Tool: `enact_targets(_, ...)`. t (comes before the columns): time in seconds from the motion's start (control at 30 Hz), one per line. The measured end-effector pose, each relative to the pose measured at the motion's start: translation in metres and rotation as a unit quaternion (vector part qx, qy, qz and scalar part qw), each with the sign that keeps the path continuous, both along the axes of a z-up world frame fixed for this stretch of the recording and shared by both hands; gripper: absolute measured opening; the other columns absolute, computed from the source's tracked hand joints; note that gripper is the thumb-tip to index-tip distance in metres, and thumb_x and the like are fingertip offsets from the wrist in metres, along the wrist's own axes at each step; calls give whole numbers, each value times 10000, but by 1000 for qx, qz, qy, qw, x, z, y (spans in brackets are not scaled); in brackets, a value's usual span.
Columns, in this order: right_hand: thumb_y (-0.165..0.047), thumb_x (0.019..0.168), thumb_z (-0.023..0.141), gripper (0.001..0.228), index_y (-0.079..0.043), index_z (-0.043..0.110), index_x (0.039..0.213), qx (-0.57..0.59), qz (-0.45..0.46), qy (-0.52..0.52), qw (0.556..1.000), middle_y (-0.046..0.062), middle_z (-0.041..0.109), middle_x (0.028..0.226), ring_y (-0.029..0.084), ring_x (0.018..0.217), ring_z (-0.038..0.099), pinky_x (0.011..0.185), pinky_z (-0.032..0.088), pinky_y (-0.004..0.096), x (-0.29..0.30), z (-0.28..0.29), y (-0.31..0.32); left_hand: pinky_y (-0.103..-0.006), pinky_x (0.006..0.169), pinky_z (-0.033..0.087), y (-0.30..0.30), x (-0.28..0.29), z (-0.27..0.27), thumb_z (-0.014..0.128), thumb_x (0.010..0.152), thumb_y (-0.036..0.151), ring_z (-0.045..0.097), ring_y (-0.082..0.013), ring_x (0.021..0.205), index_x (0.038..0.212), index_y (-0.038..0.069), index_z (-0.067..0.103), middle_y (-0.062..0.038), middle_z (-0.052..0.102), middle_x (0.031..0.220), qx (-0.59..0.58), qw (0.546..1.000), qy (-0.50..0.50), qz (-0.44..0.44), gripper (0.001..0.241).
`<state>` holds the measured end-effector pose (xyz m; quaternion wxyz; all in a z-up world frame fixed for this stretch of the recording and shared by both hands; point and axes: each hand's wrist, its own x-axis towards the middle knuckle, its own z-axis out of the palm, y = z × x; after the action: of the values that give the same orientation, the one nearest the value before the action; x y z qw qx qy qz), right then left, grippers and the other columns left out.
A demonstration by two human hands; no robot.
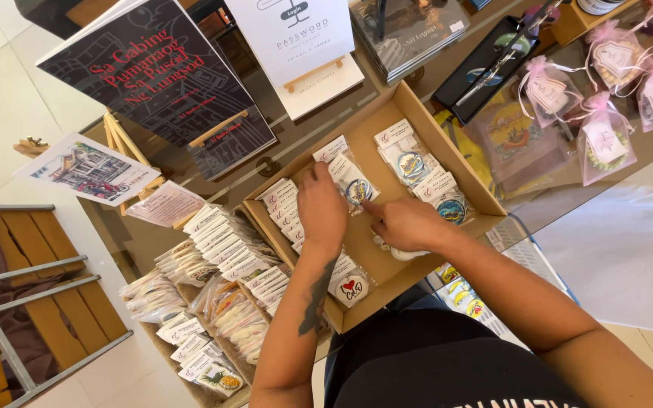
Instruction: Wiping individual packaged pins with a cloth and organizing them into a display tray on a store table.
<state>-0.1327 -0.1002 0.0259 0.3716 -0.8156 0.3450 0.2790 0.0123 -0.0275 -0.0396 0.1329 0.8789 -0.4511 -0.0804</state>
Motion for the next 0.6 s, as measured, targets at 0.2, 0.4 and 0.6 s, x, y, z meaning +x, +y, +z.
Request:
enact_targets(0.2,-367,978,480,605,-282,393,1571,8,45,30,999,265,715,1161,457,1169,660,956,532,581,7,0,11,-464,881,577,-4,5,32,627,823,-124,698,-362,1039,1245,75,560,-167,654,1105,-48,995,41,-80,471)
enact_targets(0.4,-350,988,465,605,-249,380,1578,3,61,26,998,286,715,1139,469,1160,662,936,537,571,11,0,8,-494,981,553,-2,4,51,614,775,-225,656,-417,1138,1315,-5,579,-264,573,1278,-23,996,76,-48,585)
enact_targets(0.6,-339,1000,455,614,-256,344,1597,-7,58,31,998,273,718,1146,459,1161,665,937,540,560,11,5,9,-493,1033,527,7,-10,79,614,780,-204,603,-430,1212,1328,-20,581,-294,497,1357,-21,996,48,-70,579)
